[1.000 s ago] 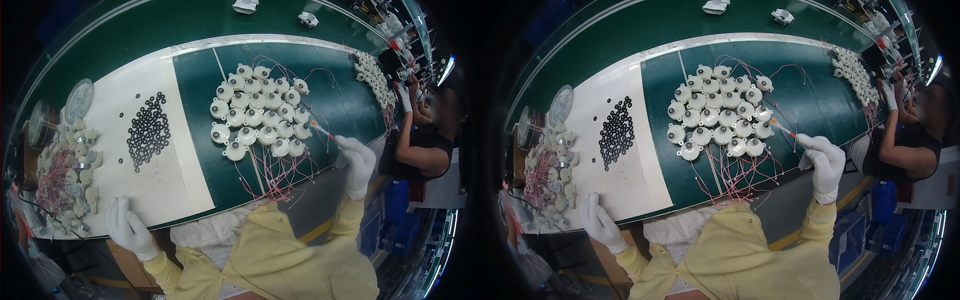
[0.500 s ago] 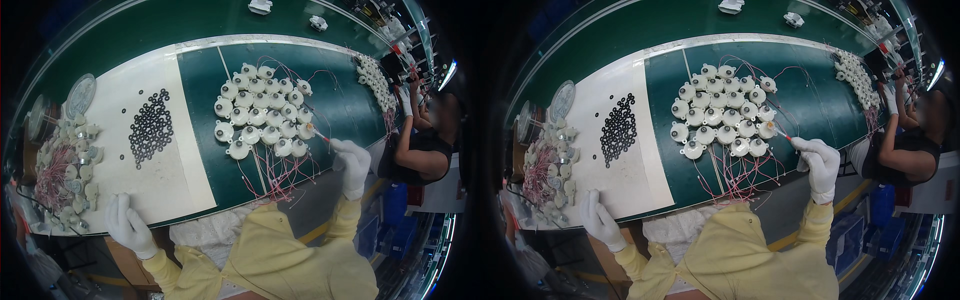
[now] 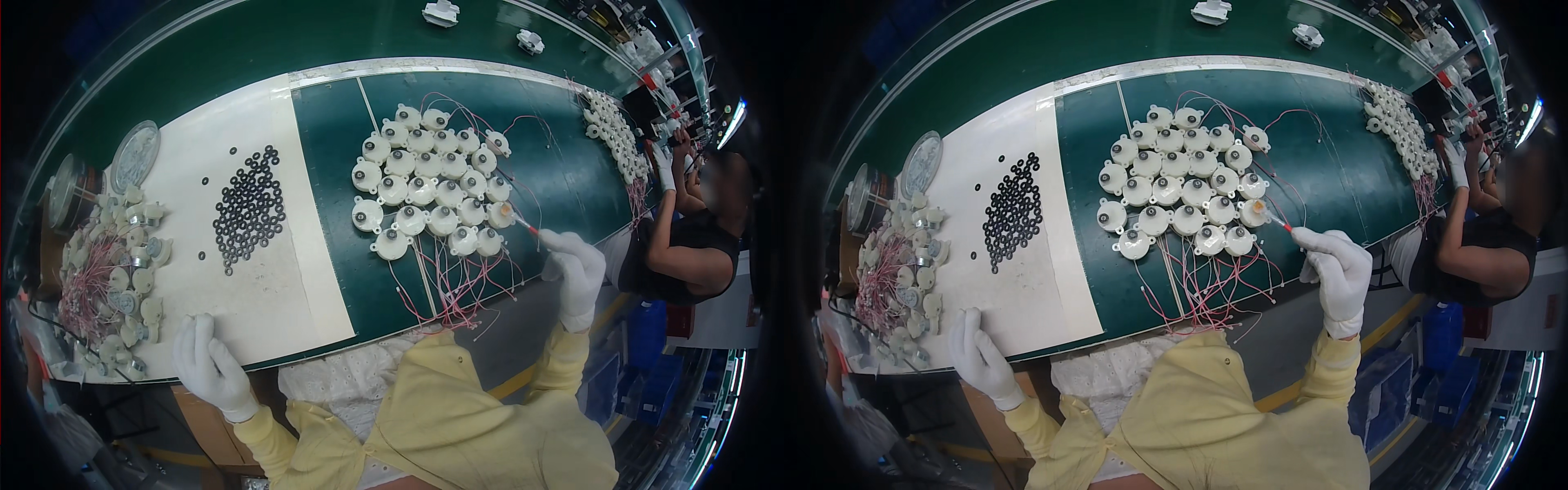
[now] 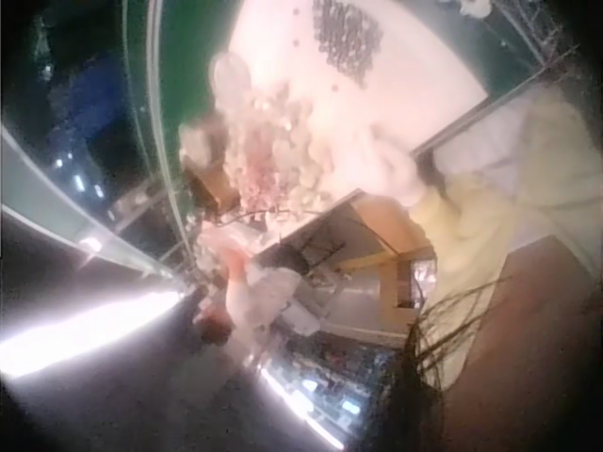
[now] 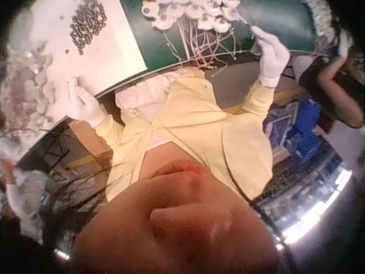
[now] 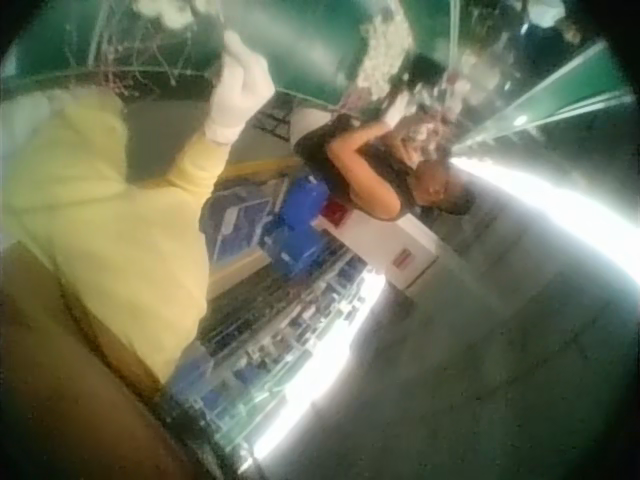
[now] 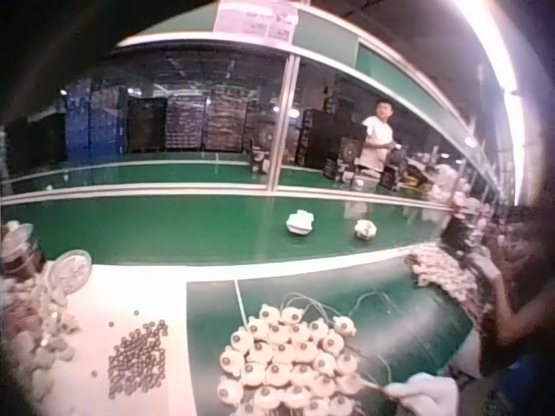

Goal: The person assembles small white electronic components with wires on a green workbench. They place black washers into the components, apply a silver paste with a brush, and then gather and bundle the finished units by their wires.

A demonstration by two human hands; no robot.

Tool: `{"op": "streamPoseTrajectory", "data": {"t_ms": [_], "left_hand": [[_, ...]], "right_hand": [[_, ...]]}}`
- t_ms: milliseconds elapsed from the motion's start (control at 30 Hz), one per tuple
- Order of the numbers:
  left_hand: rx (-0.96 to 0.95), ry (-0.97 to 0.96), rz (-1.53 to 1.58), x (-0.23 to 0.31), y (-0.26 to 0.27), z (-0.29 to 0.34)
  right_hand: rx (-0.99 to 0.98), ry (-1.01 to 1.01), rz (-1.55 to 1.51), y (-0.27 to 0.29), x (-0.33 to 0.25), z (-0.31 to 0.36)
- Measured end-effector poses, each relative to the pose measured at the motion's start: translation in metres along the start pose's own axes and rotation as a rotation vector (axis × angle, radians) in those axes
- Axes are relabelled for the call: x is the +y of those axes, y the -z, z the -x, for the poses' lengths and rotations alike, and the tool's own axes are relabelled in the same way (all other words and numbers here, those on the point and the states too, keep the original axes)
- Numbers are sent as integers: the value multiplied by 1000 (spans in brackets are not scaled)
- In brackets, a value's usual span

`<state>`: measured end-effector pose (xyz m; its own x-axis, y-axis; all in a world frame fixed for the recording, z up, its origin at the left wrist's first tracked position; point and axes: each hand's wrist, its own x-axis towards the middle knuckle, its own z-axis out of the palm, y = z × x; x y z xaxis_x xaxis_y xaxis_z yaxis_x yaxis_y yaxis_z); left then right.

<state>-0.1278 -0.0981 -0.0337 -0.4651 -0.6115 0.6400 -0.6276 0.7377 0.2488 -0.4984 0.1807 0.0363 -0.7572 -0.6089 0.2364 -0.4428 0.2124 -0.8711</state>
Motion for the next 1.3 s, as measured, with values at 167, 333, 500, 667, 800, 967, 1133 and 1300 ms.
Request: {"op": "streamPoseTrajectory", "data": {"t_ms": [167,333,500,667,800,967,1133,1300], "left_hand": [[1,1,9,0,-1,0],[-8,-12,25,0,0,-1],[-1,-6,20,1,0,-1],[-1,-2,24,0,0,0],[-2,-10,19,-1,-1,1],[1,-7,30,0,0,0],[0,-18,31,0,0,-1],[-6,-15,30,0,0,0]], "right_hand": [[40,-29,-15,9,-1,10],[11,-342,-315,7,-16,13],[-157,-509,-583,9,-3,13],[-67,-463,-707,0,7,11],[-111,-451,-731,3,8,9],[-121,-488,-713,2,8,4],[-81,-497,-668,0,4,2],[-70,-483,-607,-1,-1,2]]}}
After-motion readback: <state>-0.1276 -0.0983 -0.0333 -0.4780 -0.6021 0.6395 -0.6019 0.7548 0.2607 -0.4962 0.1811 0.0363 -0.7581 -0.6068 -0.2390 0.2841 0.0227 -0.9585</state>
